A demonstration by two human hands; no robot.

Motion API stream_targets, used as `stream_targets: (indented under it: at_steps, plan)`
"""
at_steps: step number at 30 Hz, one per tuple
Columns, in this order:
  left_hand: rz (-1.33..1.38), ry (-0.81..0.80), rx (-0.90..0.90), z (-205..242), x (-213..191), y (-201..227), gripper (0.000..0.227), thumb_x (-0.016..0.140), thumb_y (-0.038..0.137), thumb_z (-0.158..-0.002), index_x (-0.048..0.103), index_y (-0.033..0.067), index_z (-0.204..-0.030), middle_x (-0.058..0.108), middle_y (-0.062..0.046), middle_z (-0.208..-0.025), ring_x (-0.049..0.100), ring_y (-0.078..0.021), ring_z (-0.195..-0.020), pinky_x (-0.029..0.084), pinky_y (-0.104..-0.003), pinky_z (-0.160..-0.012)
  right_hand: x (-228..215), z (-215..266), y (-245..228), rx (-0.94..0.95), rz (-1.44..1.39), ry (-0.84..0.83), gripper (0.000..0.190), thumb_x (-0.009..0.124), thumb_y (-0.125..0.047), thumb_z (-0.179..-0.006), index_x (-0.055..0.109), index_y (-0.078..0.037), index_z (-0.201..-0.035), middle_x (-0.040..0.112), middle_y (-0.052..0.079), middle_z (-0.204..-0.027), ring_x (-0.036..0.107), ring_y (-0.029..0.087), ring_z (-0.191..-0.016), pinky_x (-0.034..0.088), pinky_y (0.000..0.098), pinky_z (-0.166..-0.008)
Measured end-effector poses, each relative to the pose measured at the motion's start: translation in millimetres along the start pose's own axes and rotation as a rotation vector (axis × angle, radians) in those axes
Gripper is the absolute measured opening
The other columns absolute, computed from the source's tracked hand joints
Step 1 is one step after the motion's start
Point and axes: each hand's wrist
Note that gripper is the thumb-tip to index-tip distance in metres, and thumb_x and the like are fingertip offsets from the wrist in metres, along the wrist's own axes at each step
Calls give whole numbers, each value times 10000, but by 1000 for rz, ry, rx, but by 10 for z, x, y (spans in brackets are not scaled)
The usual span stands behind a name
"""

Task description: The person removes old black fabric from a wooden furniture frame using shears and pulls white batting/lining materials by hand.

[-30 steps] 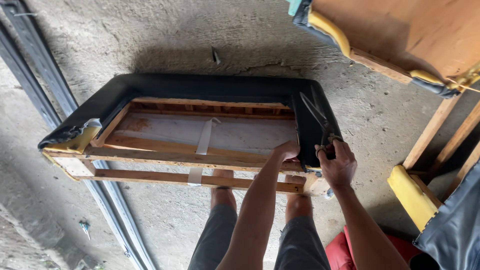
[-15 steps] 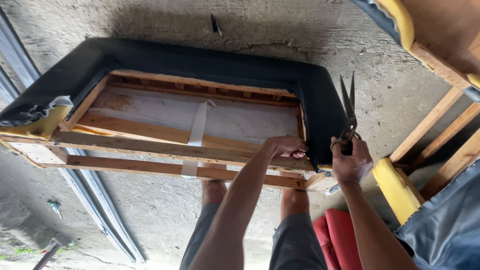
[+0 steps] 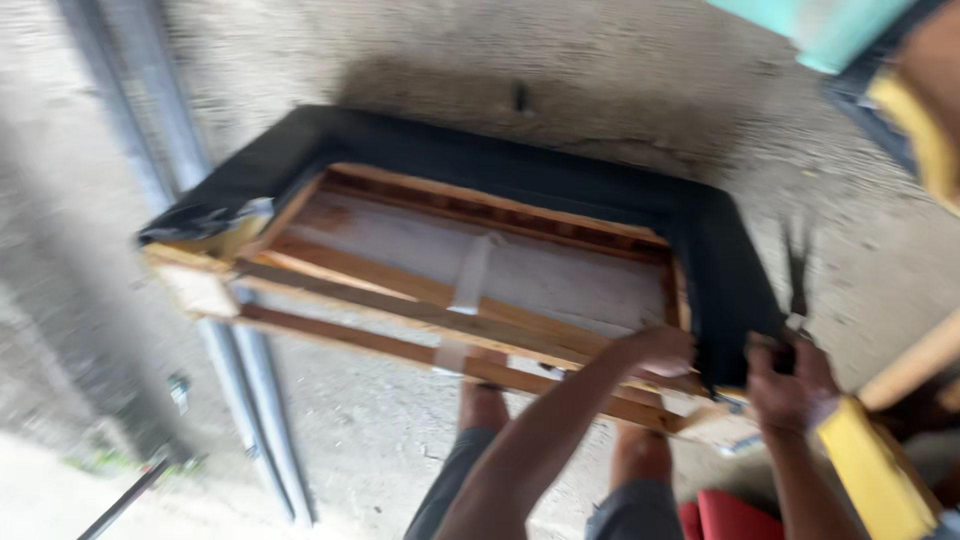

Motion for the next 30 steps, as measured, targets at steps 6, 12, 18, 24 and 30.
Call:
stream_targets:
  at_steps: [6, 12, 18, 24, 30]
  plan:
    - [410, 88, -699, 914, -842, 51, 276, 540, 263, -1058, 704, 42, -1082, 732, -176, -1043, 726, -330, -968, 607, -487, -846, 73, 72, 101, 12, 2, -23, 297, 822, -336, -996, 654, -121, -878, 694, 14, -888, 688, 197, -798, 559, 330, -747]
    - [11, 66, -1003, 2638, -1568, -134, 282, 715, 200, -866, 695, 107, -1131, 640, -133, -1248, 605, -306, -1149, 510, -537, -949, -107, -158, -126, 10, 55, -153, 258, 828, -288, -1028, 715, -67, -959, 699, 40, -862, 700, 150, -773, 592, 297, -775]
    - [66, 424, -1237, 3842, -1456, -434, 263, 579, 314, -1076, 687, 75, -1093, 705, -135, -1026, 644, -270, -915, 496, -487, -902, -293, -384, -1737, -52, -304, -205, 201, 824, -226, -948, 728, -78, -1045, 734, 103, -919, 743, 202, -827, 587, 328, -669]
    - [-182, 558, -1001, 4418, -1143, -774, 252, 511, 281, -1042, 683, 97, -1051, 722, -121, -1047, 653, -254, -948, 504, -491, -918, 175, -446, -3076, -55, -306, -239, 226, 797, -282, -967, 704, -78, -990, 700, 24, -778, 646, 123, -605, 521, 279, -523]
    - [-84, 665, -1039, 4766, -1321, -932, 279, 547, 312, -1040, 681, 71, -1001, 714, -154, -964, 631, -270, -859, 487, -489, -843, 444, -495, -3026, 126, -174, -216, 154, 731, -209, -1063, 754, -70, -1002, 675, 65, -715, 582, 158, -431, 390, 303, -393]
Point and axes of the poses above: each hand's wrist, its own z-axis away from the middle knuckle, its own x-axis out of the palm, y = z × x
